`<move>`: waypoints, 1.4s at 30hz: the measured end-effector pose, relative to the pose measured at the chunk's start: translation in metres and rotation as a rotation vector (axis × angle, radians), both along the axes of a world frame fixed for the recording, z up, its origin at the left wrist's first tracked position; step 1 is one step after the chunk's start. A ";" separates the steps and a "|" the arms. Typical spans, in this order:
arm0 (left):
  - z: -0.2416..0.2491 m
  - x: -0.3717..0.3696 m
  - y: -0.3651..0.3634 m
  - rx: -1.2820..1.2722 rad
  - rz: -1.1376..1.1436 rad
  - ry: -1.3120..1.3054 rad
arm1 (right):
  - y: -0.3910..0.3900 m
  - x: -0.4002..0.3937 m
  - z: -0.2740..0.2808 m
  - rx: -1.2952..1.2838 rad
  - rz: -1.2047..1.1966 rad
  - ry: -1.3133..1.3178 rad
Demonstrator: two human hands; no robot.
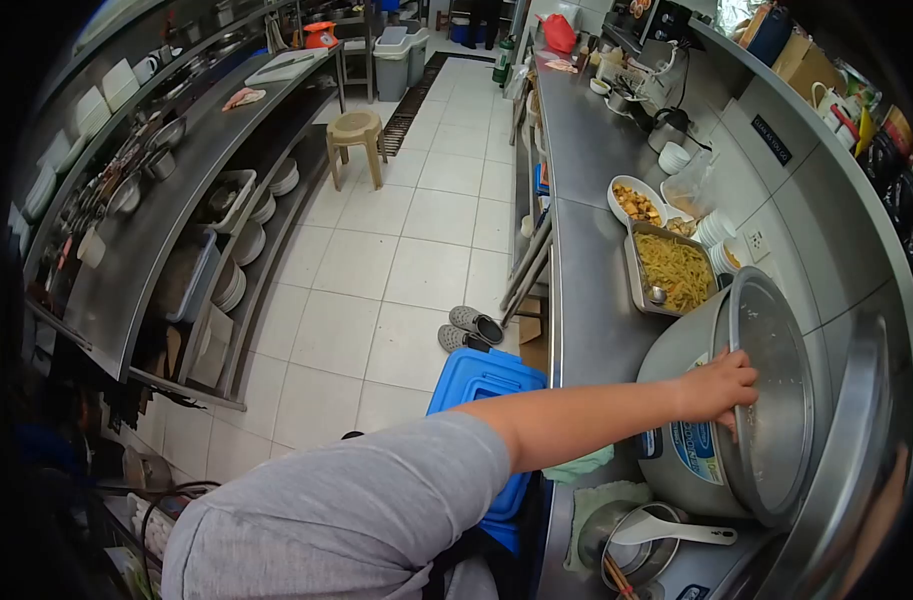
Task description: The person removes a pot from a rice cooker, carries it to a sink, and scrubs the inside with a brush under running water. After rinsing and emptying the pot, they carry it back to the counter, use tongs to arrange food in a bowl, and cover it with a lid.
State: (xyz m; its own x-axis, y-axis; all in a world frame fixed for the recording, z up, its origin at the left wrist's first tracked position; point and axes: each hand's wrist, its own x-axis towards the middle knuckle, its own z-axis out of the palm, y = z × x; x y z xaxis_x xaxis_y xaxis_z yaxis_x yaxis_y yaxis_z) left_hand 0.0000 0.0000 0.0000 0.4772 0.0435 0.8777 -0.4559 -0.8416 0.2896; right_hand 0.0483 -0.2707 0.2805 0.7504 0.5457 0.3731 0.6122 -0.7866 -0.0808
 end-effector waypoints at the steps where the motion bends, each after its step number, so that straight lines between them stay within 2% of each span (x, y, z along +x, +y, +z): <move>1: 0.005 0.003 0.001 0.006 0.046 -0.081 | -0.022 0.016 -0.012 0.239 -0.038 -0.008; 2: 0.011 0.009 0.002 0.012 0.077 -0.166 | -0.050 0.033 -0.019 0.481 -0.091 -0.026; 3: 0.050 0.025 -0.003 -0.016 0.084 -0.284 | -0.084 0.030 0.026 0.461 -0.109 -0.125; 5: 0.056 0.037 0.003 -0.024 0.022 -0.312 | -0.164 0.020 0.029 -0.106 -0.079 -0.196; 6: 0.062 0.044 0.006 -0.033 -0.031 -0.324 | -0.150 -0.025 0.031 0.097 -0.268 -0.054; 7: 0.073 0.039 0.006 -0.005 0.009 -0.372 | -0.158 -0.051 0.037 0.075 -0.322 -0.082; 9: 0.082 0.040 0.004 -0.008 -0.015 -0.399 | -0.211 -0.060 0.029 -0.343 -0.267 -0.455; 13: 0.116 0.038 0.000 -0.002 -0.022 -0.401 | -0.208 -0.136 0.018 -0.415 -0.363 -0.376; 15: 0.147 0.041 -0.003 -0.053 0.075 -0.413 | -0.221 -0.152 0.012 -0.476 -0.405 -0.364; 18: 0.184 0.033 0.000 -0.093 0.054 -0.411 | -0.226 -0.177 0.007 -0.519 -0.472 -0.328; 21: 0.213 0.002 0.023 -0.081 0.017 -0.456 | -0.230 -0.194 0.002 -0.550 -0.487 -0.284; 24: 0.241 -0.056 0.057 -0.038 0.082 -0.534 | -0.221 -0.210 -0.001 -0.588 -0.505 -0.298; 29: 0.262 -0.179 0.163 -0.001 0.308 -0.635 | -0.144 -0.252 0.014 -0.555 -0.457 -0.290; 31: 0.262 -0.247 0.208 -0.208 0.170 -0.527 | -0.114 -0.254 0.014 -0.536 -0.382 -0.354; 33: 0.254 -0.311 0.265 -0.250 0.163 -0.544 | -0.070 -0.257 0.011 -0.506 -0.310 -0.413; 38: 0.233 -0.502 0.370 -0.109 0.470 -0.436 | 0.097 -0.270 -0.002 -0.391 -0.133 -0.456; 42: 0.218 -0.618 0.425 0.089 0.803 -0.297 | 0.241 -0.265 -0.021 -0.348 0.023 -0.475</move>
